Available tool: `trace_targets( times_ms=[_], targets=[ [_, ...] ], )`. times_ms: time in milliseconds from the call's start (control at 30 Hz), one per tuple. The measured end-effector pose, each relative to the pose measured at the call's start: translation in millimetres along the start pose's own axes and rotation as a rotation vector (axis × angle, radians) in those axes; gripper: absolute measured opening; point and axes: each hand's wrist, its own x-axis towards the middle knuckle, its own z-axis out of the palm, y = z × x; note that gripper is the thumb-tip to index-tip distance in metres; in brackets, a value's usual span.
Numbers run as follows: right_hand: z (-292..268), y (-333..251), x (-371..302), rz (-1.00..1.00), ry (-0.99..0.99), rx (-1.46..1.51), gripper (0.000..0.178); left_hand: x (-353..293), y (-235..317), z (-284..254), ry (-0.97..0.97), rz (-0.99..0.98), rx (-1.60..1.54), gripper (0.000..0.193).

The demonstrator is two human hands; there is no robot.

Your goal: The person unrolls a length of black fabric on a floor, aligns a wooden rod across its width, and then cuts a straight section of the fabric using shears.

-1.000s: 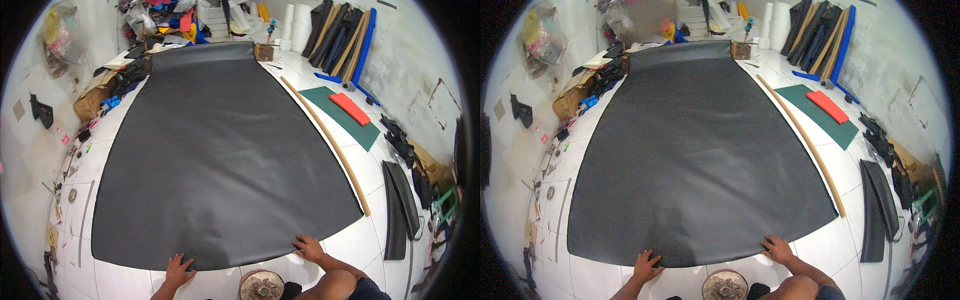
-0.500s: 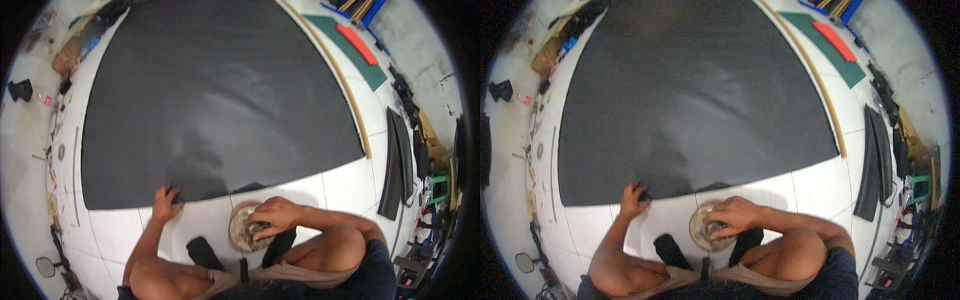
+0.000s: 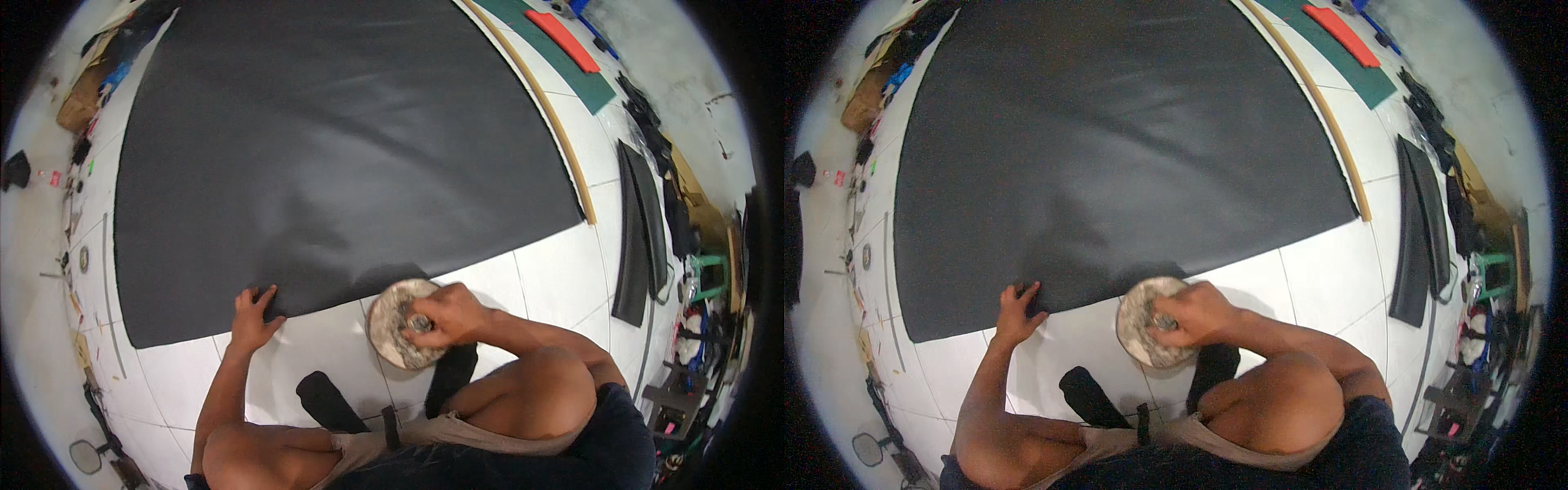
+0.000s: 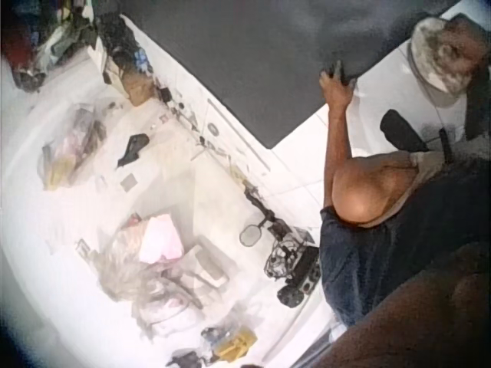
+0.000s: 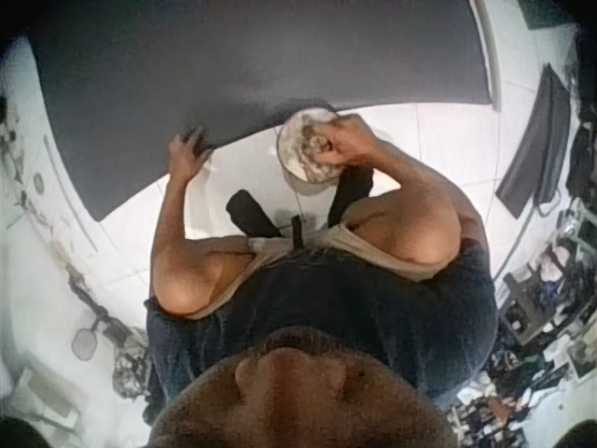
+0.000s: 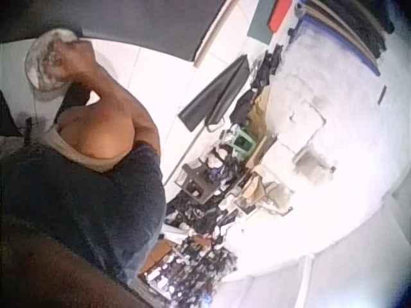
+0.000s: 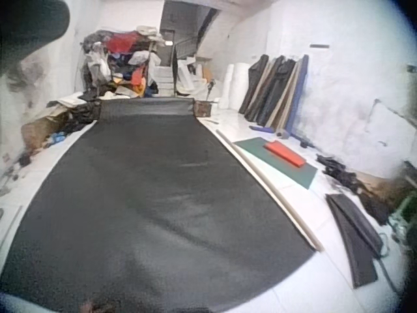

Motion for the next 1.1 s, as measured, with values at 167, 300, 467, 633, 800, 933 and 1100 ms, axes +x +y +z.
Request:
trace_targets(
  times_ms=[167, 300, 467, 633, 800, 933, 1100],
  targets=[
    [-15.5, 24.0, 21.0, 0.043, 0.196, -0.068, 0.027, 2.4, 3.2, 1.3, 0.017, 0.001, 0.099, 0.075],
    [-18.5, 57.8, 34.7, 0.064, 0.286, -0.143, 0.023, 14.0, 17.5, -5.0, -0.057, -0.051, 0.014, 0.076],
    [-14.0, 73.8, 40.6, 0.232, 0.316, -0.096, 0.024, 5.6, 15.8, 8.6, -0.045, -0.053, 0.021, 0.078],
    [3.8, 58.9, 50.1, 0.343, 0.399, -0.131, 0.026, -7.2, -0.1, 11.7, -0.086, -0.046, 0.103, 0.076],
    [-5.9, 70.4, 52.8, 0.38, 0.353, -0.146, 0.028, 17.6, -0.1, 8.9, -0.221, -0.148, 0.142, 0.071],
    [-39.4, 53.5, 69.1, 0.498, 0.122, -0.013, 0.034, 34.4, 19.6, -2.4, -0.432, -0.044, 0.19, 0.062],
    [-121.0, -40.5, 49.5, 0.784, 0.062, 0.221, 0.046, 25.8, 218.4, -75.1, -0.239, -0.11, -0.463, 0.047]
  ],
)
